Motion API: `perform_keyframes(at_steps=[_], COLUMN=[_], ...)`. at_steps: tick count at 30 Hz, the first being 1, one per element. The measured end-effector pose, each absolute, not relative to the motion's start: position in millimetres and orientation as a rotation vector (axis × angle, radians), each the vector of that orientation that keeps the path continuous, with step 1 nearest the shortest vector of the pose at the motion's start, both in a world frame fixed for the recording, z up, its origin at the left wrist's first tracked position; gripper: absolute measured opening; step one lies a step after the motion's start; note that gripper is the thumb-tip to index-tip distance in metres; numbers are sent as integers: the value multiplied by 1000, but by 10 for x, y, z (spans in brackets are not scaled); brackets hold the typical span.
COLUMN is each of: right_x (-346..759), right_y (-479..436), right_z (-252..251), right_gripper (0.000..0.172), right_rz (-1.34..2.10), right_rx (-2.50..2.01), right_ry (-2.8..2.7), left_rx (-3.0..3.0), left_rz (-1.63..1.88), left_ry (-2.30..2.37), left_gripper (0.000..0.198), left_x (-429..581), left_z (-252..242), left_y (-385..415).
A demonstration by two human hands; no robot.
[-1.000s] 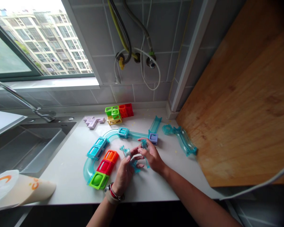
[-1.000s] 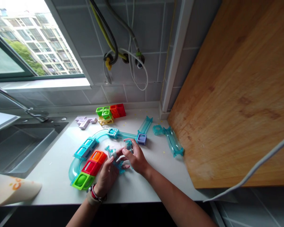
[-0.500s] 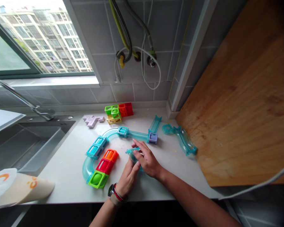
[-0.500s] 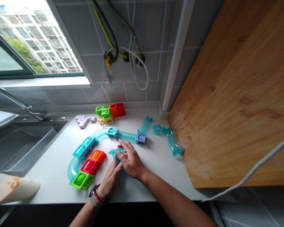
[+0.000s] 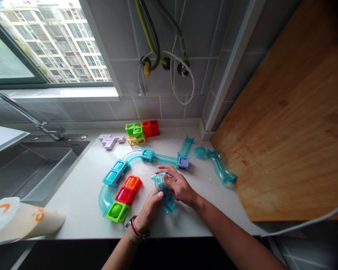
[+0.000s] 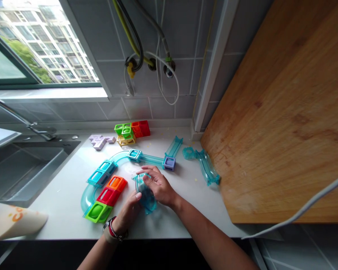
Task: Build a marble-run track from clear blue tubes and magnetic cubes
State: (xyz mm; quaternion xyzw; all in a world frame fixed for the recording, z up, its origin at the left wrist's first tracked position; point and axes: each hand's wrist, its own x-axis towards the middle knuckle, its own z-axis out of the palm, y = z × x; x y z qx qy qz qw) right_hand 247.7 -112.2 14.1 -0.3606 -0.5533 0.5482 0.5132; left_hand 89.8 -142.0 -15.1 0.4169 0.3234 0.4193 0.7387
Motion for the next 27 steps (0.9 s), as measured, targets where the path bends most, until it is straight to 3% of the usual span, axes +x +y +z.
perform_keyframes(at_steps=[10,18,21,27], right_x=[2432,2504,2512,2469], right_y=[-1135,-1196,-1246,-921], right_z=[96,172,298,424], right_gripper=[47,33,39,38], right_rz=[1540,1045,950,963], right_rx=[-919,-1175,-1217,-1297], right_ry=[-1222,-1423,-1648,-1814], left_rx=[977,1054,1054,1175], left_rz=[925,1134,1191,1186], left_ry=[804,944,952,944], left_gripper=[41,30,29,63], left_x=[873,988,1093,977], left_z=[-229,-235,-130,243], left_y=[-1412,-1386,-1422,-1595])
